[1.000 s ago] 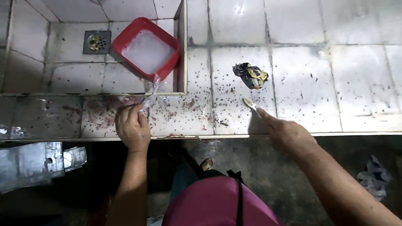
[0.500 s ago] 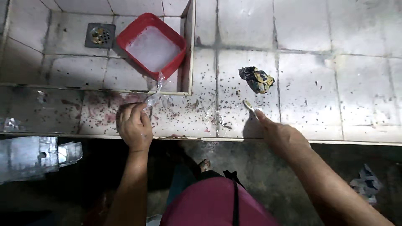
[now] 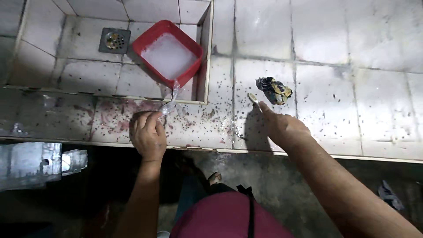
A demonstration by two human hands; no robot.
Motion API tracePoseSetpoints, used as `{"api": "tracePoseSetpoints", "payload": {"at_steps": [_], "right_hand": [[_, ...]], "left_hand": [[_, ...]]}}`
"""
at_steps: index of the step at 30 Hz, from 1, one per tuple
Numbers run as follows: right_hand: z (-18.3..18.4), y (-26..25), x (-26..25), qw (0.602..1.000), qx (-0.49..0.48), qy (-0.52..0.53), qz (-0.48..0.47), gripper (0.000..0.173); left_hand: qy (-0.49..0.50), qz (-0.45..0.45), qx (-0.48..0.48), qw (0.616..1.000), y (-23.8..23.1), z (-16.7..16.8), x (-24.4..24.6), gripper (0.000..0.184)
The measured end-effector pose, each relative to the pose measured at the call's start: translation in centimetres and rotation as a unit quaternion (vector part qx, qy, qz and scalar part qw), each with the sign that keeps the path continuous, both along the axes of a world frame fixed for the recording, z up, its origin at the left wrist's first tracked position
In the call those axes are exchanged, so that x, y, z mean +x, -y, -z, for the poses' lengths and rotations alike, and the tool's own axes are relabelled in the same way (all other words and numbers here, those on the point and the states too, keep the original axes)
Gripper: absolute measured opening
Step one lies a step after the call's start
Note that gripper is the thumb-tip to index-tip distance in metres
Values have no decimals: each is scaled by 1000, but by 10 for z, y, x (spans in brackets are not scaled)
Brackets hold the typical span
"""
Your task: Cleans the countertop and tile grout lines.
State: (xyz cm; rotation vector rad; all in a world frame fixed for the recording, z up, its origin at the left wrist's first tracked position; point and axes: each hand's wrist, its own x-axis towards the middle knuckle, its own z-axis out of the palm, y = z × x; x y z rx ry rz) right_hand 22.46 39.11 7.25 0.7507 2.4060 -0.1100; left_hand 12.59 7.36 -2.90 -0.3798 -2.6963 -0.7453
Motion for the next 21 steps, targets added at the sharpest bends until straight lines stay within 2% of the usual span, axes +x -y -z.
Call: {"api": "tracePoseSetpoints", "payload": {"at_steps": [6, 11, 17, 21], "right_hand": [[1, -2, 44, 999, 10, -27, -32, 59], [-8, 6, 0, 1000, 8, 5, -5, 65], [-6, 10, 41, 1000, 20, 3, -12, 56], [-11, 12, 0, 1000, 19, 23, 6, 61]], "left_hand": [[0, -2, 2, 1000, -1, -1, 1, 29], [-11, 0, -2, 1000, -1, -1, 2, 30], [-1, 6, 2, 1000, -1, -2, 2, 29], [6, 4, 2, 1000, -1, -3, 2, 30]]}}
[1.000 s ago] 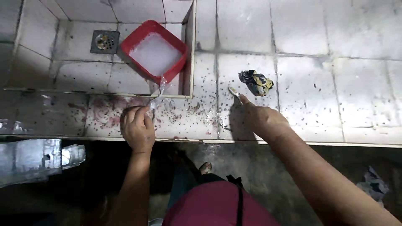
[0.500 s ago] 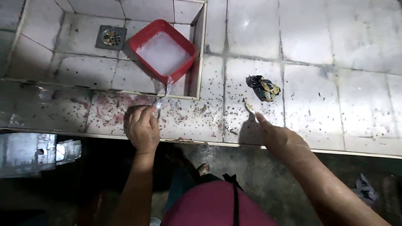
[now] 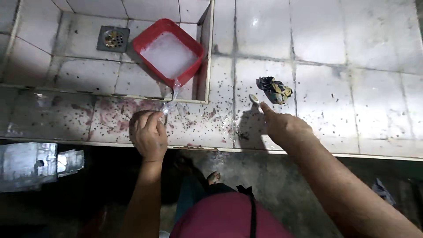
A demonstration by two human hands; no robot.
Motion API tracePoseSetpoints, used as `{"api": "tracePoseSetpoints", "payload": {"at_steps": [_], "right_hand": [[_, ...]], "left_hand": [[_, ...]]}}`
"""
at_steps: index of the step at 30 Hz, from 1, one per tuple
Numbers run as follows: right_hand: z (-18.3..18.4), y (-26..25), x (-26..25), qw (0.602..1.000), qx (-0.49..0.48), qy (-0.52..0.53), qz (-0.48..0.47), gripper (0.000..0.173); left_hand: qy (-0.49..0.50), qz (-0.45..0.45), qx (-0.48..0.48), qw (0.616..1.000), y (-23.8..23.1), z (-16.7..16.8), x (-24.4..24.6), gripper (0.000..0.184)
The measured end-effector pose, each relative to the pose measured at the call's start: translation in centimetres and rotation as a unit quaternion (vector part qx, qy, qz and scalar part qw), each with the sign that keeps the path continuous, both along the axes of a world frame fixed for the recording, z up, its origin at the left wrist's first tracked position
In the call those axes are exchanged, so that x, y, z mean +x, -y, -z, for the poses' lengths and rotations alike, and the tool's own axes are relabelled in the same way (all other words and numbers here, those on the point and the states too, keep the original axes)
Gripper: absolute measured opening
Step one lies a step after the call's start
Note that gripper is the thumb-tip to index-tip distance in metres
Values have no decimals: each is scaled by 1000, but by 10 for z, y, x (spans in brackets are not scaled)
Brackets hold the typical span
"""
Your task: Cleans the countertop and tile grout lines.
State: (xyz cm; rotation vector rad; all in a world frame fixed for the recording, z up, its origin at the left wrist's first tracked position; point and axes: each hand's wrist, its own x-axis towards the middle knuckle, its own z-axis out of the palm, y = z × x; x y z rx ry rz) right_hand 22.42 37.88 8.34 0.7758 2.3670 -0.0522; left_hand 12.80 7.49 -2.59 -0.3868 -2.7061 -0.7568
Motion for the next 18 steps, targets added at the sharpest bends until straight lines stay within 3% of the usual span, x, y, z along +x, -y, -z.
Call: {"api": "tracePoseSetpoints", "payload": {"at_steps": [6, 11, 16, 18], "right_hand": [[5, 9, 37, 999, 4, -23, -34, 59], [9, -6, -2, 999, -19, -42, 5, 54], [9, 4, 36, 999, -18, -39, 16, 61], [11, 0, 26, 999, -14, -44, 7, 58]], "left_hand": [[-15, -1, 4, 1000, 1, 2, 0, 29], [-12, 1, 12, 1000, 0, 0, 0, 28], [7, 7, 5, 1000, 0, -4, -1, 28], [3, 7, 0, 1000, 0, -3, -1, 27]]}}
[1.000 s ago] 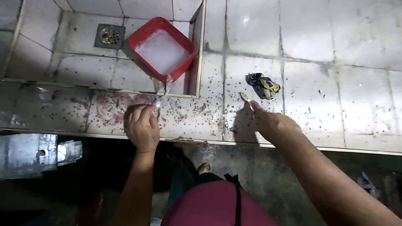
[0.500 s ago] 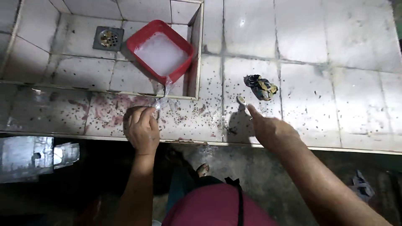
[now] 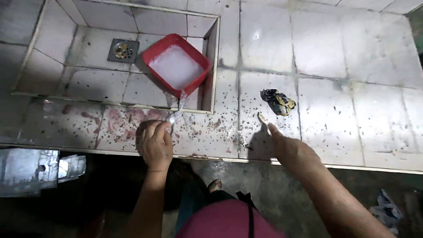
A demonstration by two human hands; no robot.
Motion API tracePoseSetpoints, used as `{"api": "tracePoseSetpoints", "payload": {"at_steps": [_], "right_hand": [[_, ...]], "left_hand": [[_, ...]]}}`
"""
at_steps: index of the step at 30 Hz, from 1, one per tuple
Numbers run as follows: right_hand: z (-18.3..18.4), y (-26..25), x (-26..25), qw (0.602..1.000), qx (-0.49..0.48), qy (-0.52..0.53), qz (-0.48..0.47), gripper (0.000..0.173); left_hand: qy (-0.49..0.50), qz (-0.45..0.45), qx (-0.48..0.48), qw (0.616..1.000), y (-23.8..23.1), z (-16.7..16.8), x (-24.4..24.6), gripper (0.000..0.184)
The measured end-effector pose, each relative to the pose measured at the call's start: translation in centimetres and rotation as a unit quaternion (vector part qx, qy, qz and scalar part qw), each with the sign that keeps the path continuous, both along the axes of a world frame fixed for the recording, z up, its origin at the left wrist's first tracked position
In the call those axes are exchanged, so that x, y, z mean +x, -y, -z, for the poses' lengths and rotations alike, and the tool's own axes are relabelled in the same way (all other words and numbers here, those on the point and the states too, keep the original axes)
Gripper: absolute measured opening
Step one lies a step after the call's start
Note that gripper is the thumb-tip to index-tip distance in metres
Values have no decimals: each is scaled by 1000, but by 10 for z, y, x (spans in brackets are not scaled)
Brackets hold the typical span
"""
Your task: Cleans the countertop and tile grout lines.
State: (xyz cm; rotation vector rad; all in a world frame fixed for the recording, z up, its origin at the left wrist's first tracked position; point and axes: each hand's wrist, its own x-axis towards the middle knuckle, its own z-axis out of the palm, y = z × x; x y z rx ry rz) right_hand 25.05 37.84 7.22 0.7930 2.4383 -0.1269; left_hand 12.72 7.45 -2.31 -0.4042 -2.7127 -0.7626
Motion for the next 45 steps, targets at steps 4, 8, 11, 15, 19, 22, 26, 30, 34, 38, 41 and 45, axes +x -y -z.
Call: {"api": "tracePoseSetpoints", "payload": {"at_steps": [4, 8, 11, 15, 19, 22, 26, 30, 34, 38, 41, 45], "right_hand": [[-2, -6, -38, 1000, -4, -7, -2, 63], [3, -2, 9, 1000, -8, -20, 10, 60], [4, -3, 8, 1000, -16, -11, 19, 57], [0, -12, -36, 1000, -10, -17, 3, 58], [3, -6, 5, 1000, -6, -1, 16, 60], [4, -3, 8, 999, -15, 2, 30, 59], [-1, -2, -40, 1000, -7, -13, 15, 61], [-1, 8, -1, 1000, -4, 6, 24, 65], [4, 3, -2, 1000, -11, 4, 20, 62], [-1, 2, -22, 1000, -4, 6, 20, 62], [0, 10, 11, 999, -7, 14, 29, 61], [1, 4, -5, 999, -5, 21, 26, 61]], "left_hand": [[34, 8, -1, 999, 1, -2, 2, 28], [49, 11, -8, 999, 3, -2, 0, 28], [59, 10, -12, 998, 4, -1, 3, 30], [55, 6, -11, 998, 2, -3, 2, 29], [51, -1, -13, 999, 2, -2, 3, 28], [41, 4, -4, 999, 2, 0, 5, 28], [37, 6, 0, 999, 0, -2, 3, 27], [45, 2, -8, 999, 0, -2, 2, 27], [37, 4, -12, 999, 2, -1, 3, 27], [41, 10, -17, 999, 3, -1, 2, 28], [40, 10, -17, 999, 3, 2, 1, 28], [38, 14, -8, 999, 3, 0, 2, 27]]}}
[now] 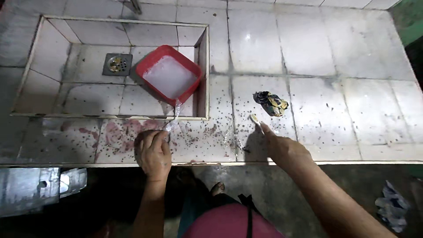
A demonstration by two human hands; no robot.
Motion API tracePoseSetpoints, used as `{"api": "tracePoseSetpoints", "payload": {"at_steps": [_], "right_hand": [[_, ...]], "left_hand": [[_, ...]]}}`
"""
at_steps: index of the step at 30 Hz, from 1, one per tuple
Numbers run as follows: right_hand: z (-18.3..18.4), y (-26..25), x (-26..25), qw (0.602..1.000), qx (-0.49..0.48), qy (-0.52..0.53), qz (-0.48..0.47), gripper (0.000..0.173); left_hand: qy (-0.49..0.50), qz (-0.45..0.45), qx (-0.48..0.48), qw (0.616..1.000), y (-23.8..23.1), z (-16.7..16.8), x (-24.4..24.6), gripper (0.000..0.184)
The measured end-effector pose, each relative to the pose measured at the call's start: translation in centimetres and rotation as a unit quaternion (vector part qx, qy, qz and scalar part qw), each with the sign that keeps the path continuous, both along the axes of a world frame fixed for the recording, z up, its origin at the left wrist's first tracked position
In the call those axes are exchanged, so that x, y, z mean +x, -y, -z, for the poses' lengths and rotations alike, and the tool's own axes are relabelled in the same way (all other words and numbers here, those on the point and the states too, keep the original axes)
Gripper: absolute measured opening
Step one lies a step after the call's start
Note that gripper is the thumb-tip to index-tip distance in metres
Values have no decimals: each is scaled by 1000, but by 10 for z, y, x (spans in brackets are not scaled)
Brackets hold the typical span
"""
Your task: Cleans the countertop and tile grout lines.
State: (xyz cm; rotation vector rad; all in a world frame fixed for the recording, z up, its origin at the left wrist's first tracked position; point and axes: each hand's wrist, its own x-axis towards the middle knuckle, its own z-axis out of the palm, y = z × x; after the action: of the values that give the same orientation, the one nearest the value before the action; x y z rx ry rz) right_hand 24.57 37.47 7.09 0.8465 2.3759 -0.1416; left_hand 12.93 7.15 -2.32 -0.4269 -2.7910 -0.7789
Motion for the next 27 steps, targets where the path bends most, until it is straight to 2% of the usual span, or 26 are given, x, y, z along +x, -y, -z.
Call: {"api": "tracePoseSetpoints", "payload": {"at_steps": [3, 5, 7, 11, 14, 16, 19, 23, 27], "right_hand": [[-2, -5, -18, 1000, 4, -28, -10, 64], [-3, -2, -3, 999, -12, -35, 5, 63], [0, -1, 21, 999, -34, -36, 17, 63], [9, -10, 43, 990, -83, -99, 48, 52], [11, -13, 47, 969, -123, -201, 76, 45], [14, -11, 53, 953, -140, -258, 78, 40], [13, 3, 62, 949, -159, -268, 54, 38], [15, 18, 78, 947, -160, -279, 3, 40], [21, 22, 83, 943, -158, -291, -20, 41]], "left_hand": [[25, 2, 86, 996, 5, -3, -5, 25], [72, -10, 185, 980, 12, -14, -9, 24], [99, -38, 222, 969, 25, -27, -15, 26], [149, -94, 136, 975, 46, -54, -31, 30], [177, -43, 90, 979, 46, -63, -34, 35], [168, 14, 80, 983, 42, -58, -28, 33], [183, 78, 14, 980, 33, -48, -16, 34], [152, 95, -87, 980, 39, -42, -15, 31], [149, 71, -68, 984, 62, -40, -28, 30]]}}
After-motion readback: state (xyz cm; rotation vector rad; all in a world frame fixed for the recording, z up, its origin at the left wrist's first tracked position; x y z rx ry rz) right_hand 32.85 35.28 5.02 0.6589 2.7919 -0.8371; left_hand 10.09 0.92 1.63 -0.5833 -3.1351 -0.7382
